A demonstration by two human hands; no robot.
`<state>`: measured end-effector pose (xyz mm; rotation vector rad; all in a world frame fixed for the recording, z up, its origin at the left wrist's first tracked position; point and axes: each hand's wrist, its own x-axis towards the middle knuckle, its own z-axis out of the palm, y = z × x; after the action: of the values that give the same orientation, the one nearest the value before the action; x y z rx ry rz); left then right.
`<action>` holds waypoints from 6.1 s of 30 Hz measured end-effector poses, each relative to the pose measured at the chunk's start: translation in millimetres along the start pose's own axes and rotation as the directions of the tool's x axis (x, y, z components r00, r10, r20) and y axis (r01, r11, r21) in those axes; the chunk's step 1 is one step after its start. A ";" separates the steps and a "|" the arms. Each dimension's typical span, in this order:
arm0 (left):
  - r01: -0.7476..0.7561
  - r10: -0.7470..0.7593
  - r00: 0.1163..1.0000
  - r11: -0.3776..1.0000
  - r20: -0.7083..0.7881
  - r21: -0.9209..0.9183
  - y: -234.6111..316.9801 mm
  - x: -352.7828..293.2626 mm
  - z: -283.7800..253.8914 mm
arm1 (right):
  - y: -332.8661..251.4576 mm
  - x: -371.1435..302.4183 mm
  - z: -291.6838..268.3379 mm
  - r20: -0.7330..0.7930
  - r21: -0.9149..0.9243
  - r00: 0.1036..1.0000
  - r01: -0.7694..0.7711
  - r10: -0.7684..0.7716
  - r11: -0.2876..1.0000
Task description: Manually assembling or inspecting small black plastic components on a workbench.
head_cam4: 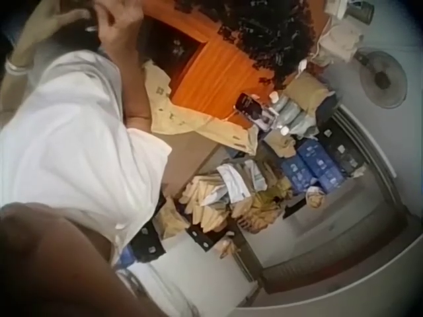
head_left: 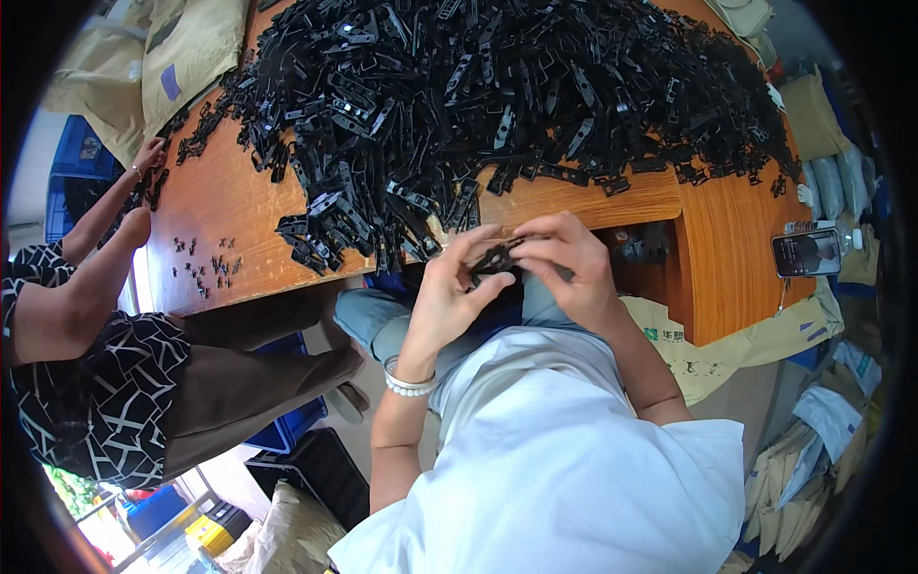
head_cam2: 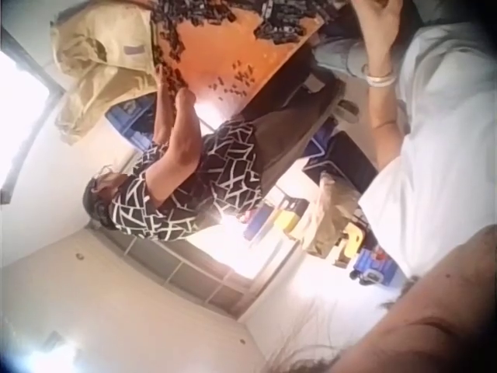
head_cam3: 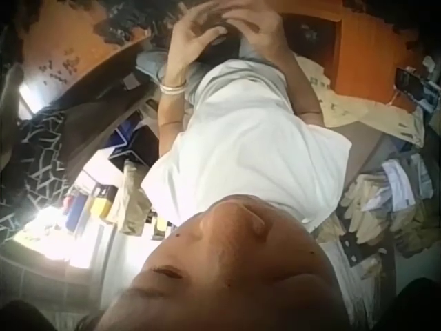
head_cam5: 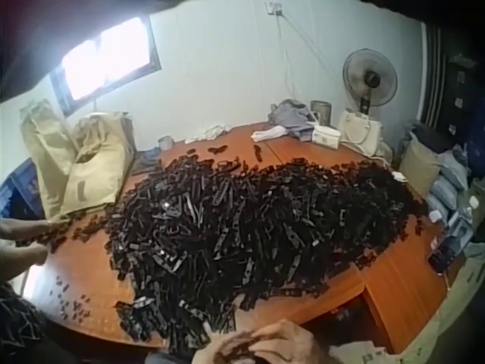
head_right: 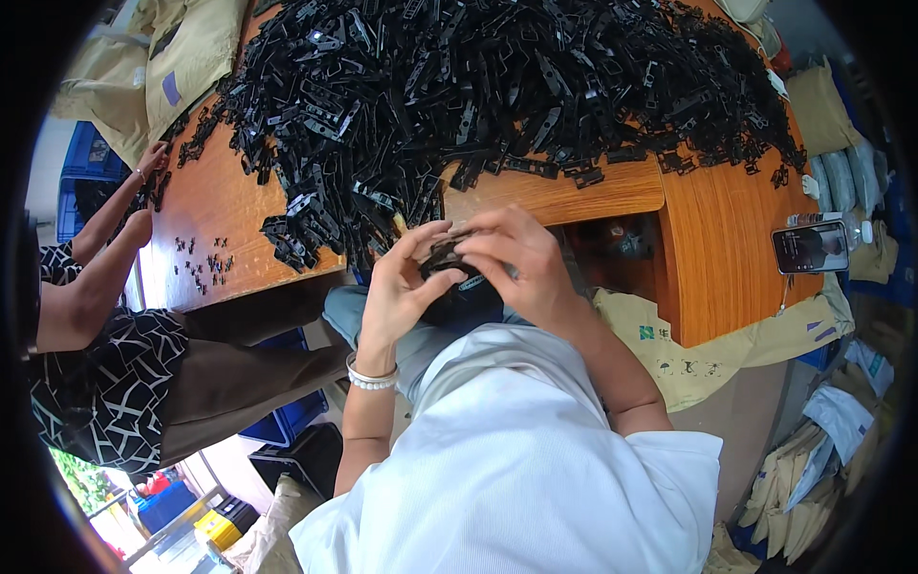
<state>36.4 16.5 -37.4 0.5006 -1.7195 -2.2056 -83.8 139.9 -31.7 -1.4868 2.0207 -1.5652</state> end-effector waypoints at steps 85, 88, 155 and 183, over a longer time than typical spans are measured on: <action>-0.044 0.041 0.998 0.996 0.038 0.077 -0.2 49.0 17.6 | 13.4 1.3 -0.8 -0.099 0.620 0.879 -0.312 0.466 0.720; -0.022 0.025 0.996 0.999 0.081 -0.034 0.1 52.3 18.4 | 15.6 -0.2 1.9 -0.120 0.656 0.890 -0.261 0.439 0.708; -0.298 0.261 0.955 0.830 0.143 0.472 22.6 -4.9 -17.7 | -10.3 31.7 -5.3 0.215 0.328 0.970 -0.183 0.116 0.927; 0.298 0.340 0.841 0.360 -0.422 0.884 20.3 111.5 -253.9 | 17.0 -14.8 2.4 0.413 0.154 0.844 -0.435 0.342 0.887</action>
<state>50.5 -257.2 -84.2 1.1990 -2.4029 -0.5748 -85.0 149.0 -52.5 -1.0887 1.7027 -1.1983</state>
